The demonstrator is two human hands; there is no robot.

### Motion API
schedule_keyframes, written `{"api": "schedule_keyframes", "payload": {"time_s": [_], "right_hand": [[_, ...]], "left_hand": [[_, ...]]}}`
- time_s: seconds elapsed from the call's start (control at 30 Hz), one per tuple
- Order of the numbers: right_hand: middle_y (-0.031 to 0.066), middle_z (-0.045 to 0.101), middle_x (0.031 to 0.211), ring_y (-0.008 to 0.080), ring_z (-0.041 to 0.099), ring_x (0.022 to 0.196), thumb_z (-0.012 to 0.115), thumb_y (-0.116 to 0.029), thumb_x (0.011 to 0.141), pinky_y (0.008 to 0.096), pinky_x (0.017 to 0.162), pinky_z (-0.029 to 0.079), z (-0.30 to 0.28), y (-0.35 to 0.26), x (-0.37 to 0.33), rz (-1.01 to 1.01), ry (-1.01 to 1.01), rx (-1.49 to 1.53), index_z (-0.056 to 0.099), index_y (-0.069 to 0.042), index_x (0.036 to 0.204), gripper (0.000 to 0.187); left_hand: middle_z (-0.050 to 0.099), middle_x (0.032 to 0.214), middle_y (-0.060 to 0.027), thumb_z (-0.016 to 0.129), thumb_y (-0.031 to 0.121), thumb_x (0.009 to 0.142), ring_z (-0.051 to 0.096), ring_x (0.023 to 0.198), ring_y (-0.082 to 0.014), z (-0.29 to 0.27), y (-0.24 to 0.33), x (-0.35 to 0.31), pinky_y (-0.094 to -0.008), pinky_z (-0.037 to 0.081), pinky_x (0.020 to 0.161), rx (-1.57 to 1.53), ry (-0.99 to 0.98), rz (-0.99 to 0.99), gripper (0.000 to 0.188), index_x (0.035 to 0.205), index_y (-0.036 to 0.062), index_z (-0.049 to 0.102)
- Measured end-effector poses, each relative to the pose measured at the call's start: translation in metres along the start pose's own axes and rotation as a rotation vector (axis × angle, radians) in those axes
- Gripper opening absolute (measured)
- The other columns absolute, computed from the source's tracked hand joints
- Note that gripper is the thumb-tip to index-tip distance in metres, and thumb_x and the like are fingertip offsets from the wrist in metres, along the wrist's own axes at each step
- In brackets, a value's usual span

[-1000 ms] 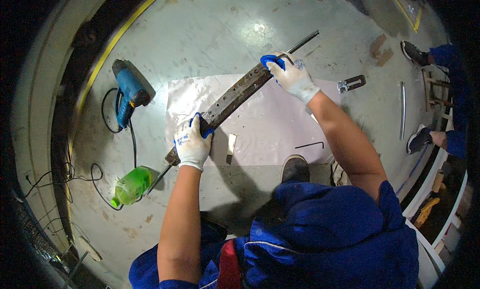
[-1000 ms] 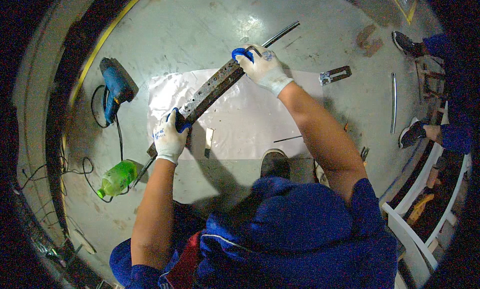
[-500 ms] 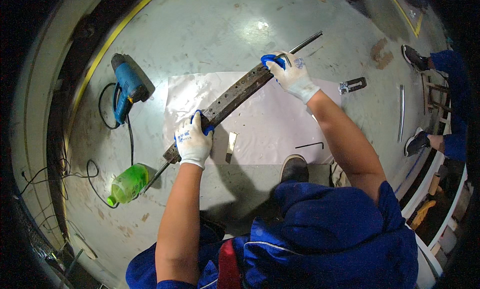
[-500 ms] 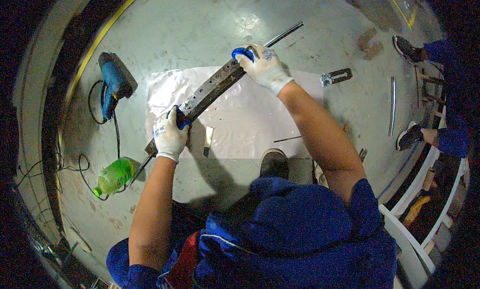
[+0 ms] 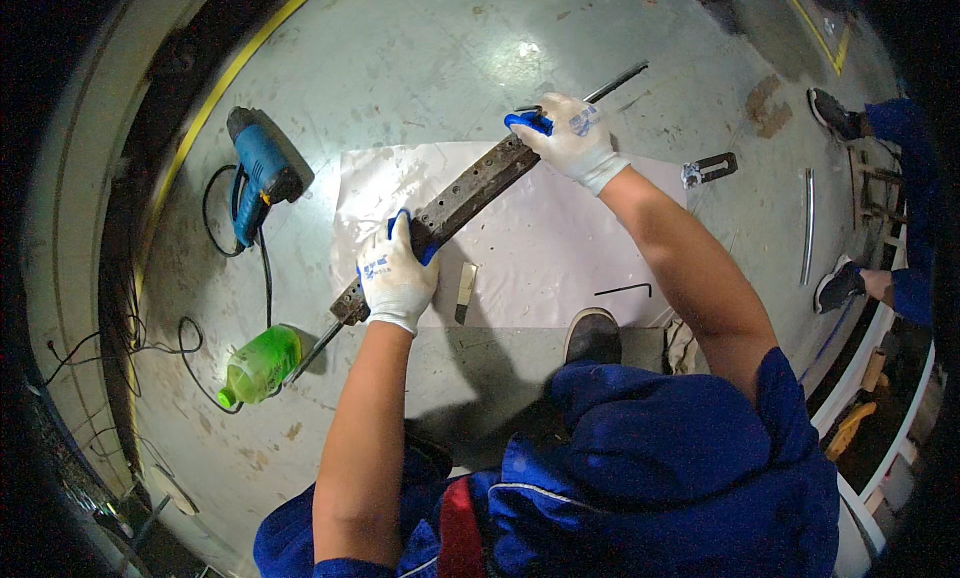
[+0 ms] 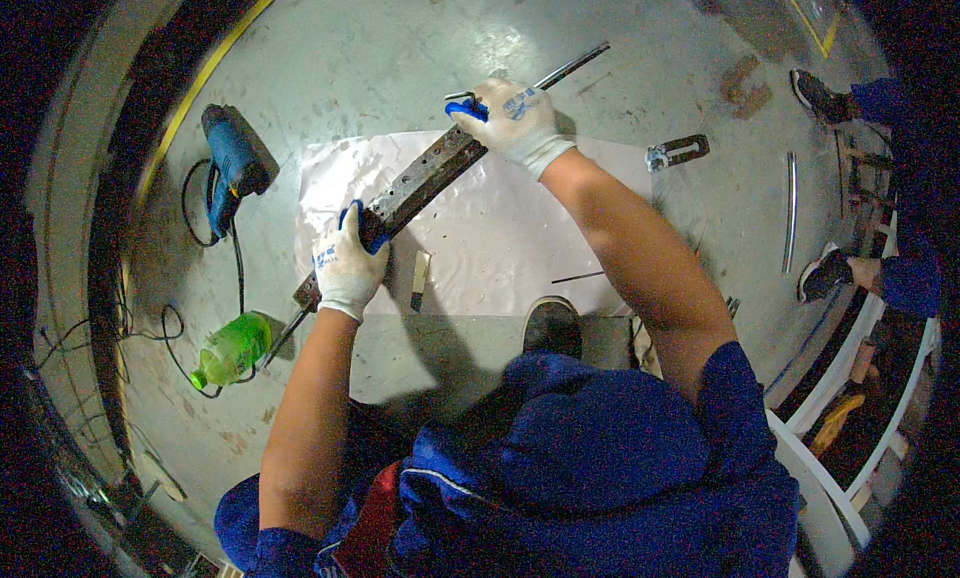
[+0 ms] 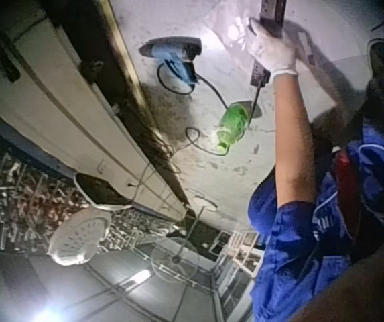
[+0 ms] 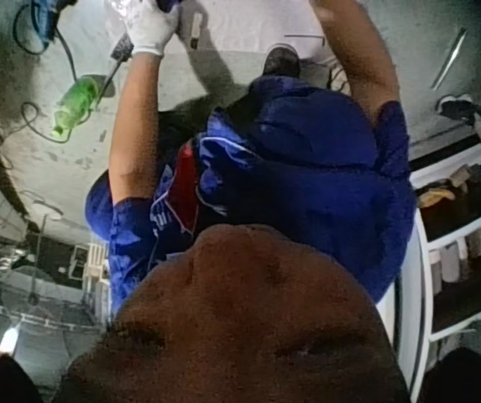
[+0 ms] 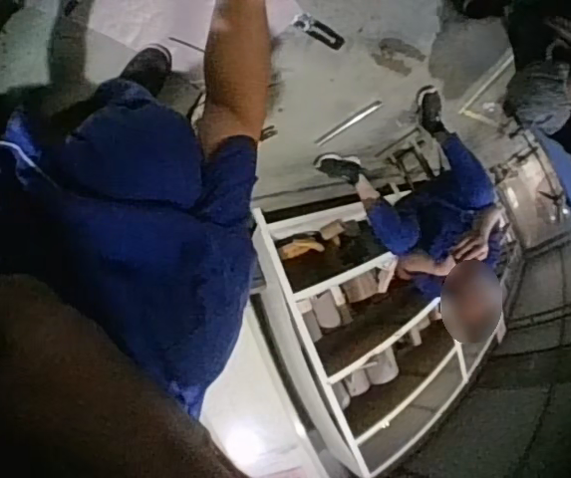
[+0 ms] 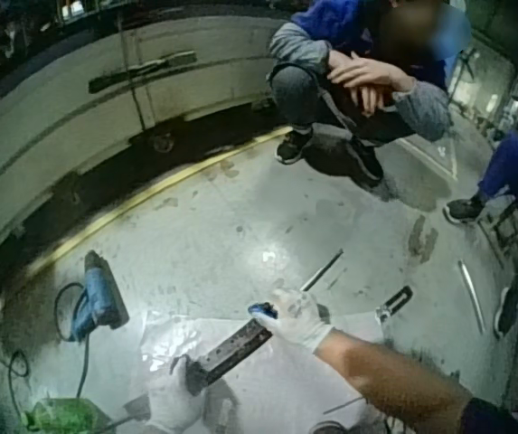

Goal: The person uses a hex key to tighten screws on a perforated metal bar clamped to a work surface. They repeatedly insert the hex key into screw holes, turn it to secure fasteners, and reposition the bar as needed. A heat gun and green bottle remain nearby but are not used.

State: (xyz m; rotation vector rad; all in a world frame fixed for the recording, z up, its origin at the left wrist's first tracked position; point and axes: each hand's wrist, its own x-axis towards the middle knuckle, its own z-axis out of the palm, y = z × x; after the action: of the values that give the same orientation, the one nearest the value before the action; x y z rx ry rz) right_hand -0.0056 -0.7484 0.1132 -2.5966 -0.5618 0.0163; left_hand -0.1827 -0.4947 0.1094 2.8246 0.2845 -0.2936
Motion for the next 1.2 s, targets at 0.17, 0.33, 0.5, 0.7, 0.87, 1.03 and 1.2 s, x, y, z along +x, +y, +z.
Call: {"api": "schedule_keyframes", "payload": {"time_s": [0.17, 0.33, 0.5, 0.7, 0.87, 1.03, 1.2], "right_hand": [[0.0175, 0.071, 0.107, 0.0368, 0.071, 0.095, 0.062, -0.056, 0.096, 0.0466, 0.085, 0.057, 0.029, 0.009, -0.014, -0.148, 0.152, -0.144, 0.074, -0.008, 0.107, 0.050], [0.0200, 0.071, 0.120, 0.0355, 0.069, 0.109, 0.063, -0.026, 0.096, 0.0429, 0.093, 0.056, 0.064, 0.063, -0.018, 0.079, 0.149, 0.172, 0.069, -0.006, 0.122, 0.032], [0.0153, 0.071, 0.118, 0.0347, 0.068, 0.108, 0.062, -0.027, 0.096, 0.0418, 0.091, 0.056, 0.050, 0.029, -0.012, 0.022, 0.045, 0.135, 0.066, -0.011, 0.118, 0.028], [0.0131, 0.071, 0.121, 0.0243, 0.070, 0.106, 0.067, -0.015, 0.095, 0.0347, 0.095, 0.053, 0.062, 0.037, -0.024, 0.075, -0.052, 0.883, 0.065, -0.006, 0.119, 0.026], [0.0119, 0.073, 0.108, 0.0241, 0.070, 0.103, 0.063, -0.018, 0.099, 0.0353, 0.092, 0.053, 0.067, 0.042, -0.028, 0.288, -0.136, 1.194, 0.065, -0.005, 0.110, 0.017], [0.0151, 0.072, 0.105, 0.0272, 0.070, 0.102, 0.059, -0.025, 0.102, 0.0357, 0.093, 0.053, 0.085, 0.067, -0.028, 0.212, -0.030, 0.895, 0.067, -0.006, 0.111, 0.022], [0.0126, 0.070, 0.122, 0.0247, 0.067, 0.113, 0.066, -0.026, 0.096, 0.0353, 0.099, 0.051, 0.056, 0.041, -0.023, -0.113, -0.061, 0.410, 0.063, -0.006, 0.128, 0.037]], "left_hand": [[0.068, 0.123, -0.0246, 0.075, 0.037, 0.091, 0.068, 0.109, -0.0405, -0.023, 0.063, 0.028, -0.0459, 0.054, 0.093, -0.634, 0.065, 0.028, 0.061, 0.139, 0.0024, 0.059], [0.074, 0.095, -0.0264, 0.070, 0.043, 0.091, 0.072, 0.091, -0.0429, -0.018, 0.161, 0.082, -0.0476, 0.057, 0.083, -0.682, 0.295, -0.108, 0.045, 0.094, -0.0018, 0.075], [0.072, 0.105, -0.0269, 0.066, 0.036, 0.093, 0.071, 0.099, -0.0444, -0.054, 0.176, 0.082, -0.0496, 0.056, 0.091, -0.701, 0.132, -0.289, 0.036, 0.102, 0.0007, 0.072], [0.072, 0.104, -0.0243, 0.067, 0.032, 0.092, 0.071, 0.100, -0.0421, -0.052, 0.167, 0.102, -0.0471, 0.055, 0.093, -0.200, 0.008, 0.201, 0.034, 0.109, 0.0027, 0.068], [0.073, 0.100, -0.0241, 0.076, 0.042, 0.085, 0.072, 0.098, -0.0404, -0.044, 0.177, 0.087, -0.0469, 0.056, 0.091, -0.738, 0.202, -0.318, 0.050, 0.113, 0.0002, 0.069], [0.073, 0.097, -0.0247, 0.071, 0.036, 0.090, 0.073, 0.096, -0.0410, -0.052, 0.190, 0.080, -0.0480, 0.057, 0.087, -0.680, 0.089, -0.339, 0.037, 0.103, 0.0005, 0.071], [0.075, 0.100, -0.0171, 0.056, 0.025, 0.095, 0.073, 0.095, -0.0361, -0.062, 0.171, 0.091, -0.0467, 0.055, 0.085, 0.069, -0.013, 0.418, 0.022, 0.102, 0.0129, 0.073]]}}
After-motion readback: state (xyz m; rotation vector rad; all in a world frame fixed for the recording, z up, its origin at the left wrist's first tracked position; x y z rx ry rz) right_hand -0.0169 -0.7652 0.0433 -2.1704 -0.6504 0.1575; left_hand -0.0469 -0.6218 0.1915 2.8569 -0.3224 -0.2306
